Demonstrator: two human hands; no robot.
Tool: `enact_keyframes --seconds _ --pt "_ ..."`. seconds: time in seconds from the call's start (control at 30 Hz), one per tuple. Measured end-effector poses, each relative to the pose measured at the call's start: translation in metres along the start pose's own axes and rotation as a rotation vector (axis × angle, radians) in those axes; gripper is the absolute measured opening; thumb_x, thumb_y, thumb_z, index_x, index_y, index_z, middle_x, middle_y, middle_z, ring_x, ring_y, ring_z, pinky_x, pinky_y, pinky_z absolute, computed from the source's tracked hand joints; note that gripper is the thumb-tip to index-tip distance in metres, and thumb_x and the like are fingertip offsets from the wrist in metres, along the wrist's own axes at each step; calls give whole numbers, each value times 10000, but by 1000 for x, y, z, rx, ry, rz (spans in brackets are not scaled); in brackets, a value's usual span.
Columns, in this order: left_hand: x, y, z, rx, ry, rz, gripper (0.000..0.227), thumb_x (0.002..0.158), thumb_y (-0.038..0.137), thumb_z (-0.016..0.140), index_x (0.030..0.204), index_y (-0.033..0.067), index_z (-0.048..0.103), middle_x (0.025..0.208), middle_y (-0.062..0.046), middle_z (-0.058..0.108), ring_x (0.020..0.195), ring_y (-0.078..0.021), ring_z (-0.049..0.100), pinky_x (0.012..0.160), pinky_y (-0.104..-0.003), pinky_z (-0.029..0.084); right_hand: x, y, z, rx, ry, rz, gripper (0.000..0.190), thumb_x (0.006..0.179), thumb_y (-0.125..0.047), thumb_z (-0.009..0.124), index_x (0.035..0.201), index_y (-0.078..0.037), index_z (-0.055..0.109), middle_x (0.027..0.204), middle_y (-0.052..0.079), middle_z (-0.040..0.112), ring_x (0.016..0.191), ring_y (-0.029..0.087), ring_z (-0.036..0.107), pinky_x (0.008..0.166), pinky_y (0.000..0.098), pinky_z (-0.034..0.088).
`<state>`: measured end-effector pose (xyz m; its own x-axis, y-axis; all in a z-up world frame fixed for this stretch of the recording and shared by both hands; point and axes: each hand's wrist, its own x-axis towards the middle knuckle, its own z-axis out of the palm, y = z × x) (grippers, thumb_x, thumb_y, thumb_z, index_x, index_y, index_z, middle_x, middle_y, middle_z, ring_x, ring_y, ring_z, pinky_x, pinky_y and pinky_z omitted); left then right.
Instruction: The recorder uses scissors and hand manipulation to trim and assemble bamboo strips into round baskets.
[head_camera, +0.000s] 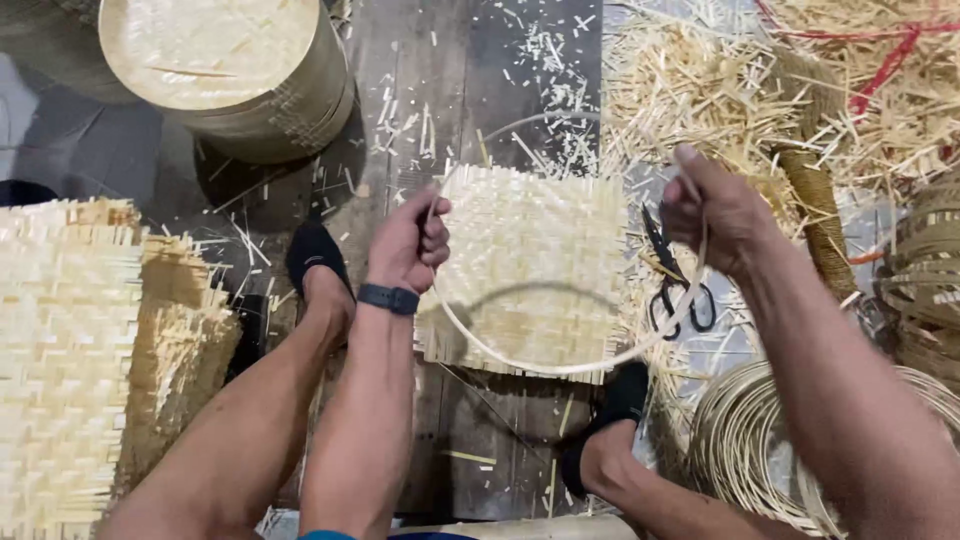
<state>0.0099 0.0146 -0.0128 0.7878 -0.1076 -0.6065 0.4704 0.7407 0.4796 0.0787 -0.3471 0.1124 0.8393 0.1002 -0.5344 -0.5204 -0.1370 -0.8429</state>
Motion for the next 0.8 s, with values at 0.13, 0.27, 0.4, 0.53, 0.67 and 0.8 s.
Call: enact_keyframes --seconds 0.13,0.27,0.4,0.53,0.67,0.8 --pt "21 6 -24 -29 -32 12 289 998 318 678 842 86 606 517 67 438 392 -57 327 337 -220 232 13 45 -14 138 -73 171 583 1011 -563 601 618 -175 411 524 -56 299 460 105 293 417 268 267" --pt "-6 3 13 53 12 68 358 1022 355 645 985 3 694 636 32 521 511 -60 418 440 -204 313 15 63 -26 322 -165 118 612 1010 -590 625 638 -129 476 536 -42 339 477 103 343 407 257 282" --pt "-34 -11 23 -1 21 34 397 966 395 538 1040 35 689 702 -46 618 588 -138 567 523 -265 477 11 69 -27 629 -104 13 471 1024 -526 616 994 -60 679 614 -28 440 520 85 387 467 221 322" --pt "4 -46 -21 -245 -41 28 352 975 378 665 859 46 656 561 29 500 435 -78 417 371 -214 307 -10 71 -3 505 -3 -125 438 1048 -368 611 1364 -68 567 754 -10 578 619 91 504 536 225 402" --pt "10 -45 -20 -345 -6 8 389 986 336 697 708 99 564 527 19 508 394 -75 381 333 -209 248 -21 94 4 375 155 -197 503 1037 -273 602 1499 -82 548 694 -1 555 512 98 463 439 256 378" --pt "7 -37 -21 -317 -45 -37 405 988 338 684 684 104 556 530 18 528 382 -75 365 320 -211 233 -10 127 -17 483 -16 -156 507 1051 -220 659 1529 -80 562 643 -69 457 489 53 395 430 224 325"
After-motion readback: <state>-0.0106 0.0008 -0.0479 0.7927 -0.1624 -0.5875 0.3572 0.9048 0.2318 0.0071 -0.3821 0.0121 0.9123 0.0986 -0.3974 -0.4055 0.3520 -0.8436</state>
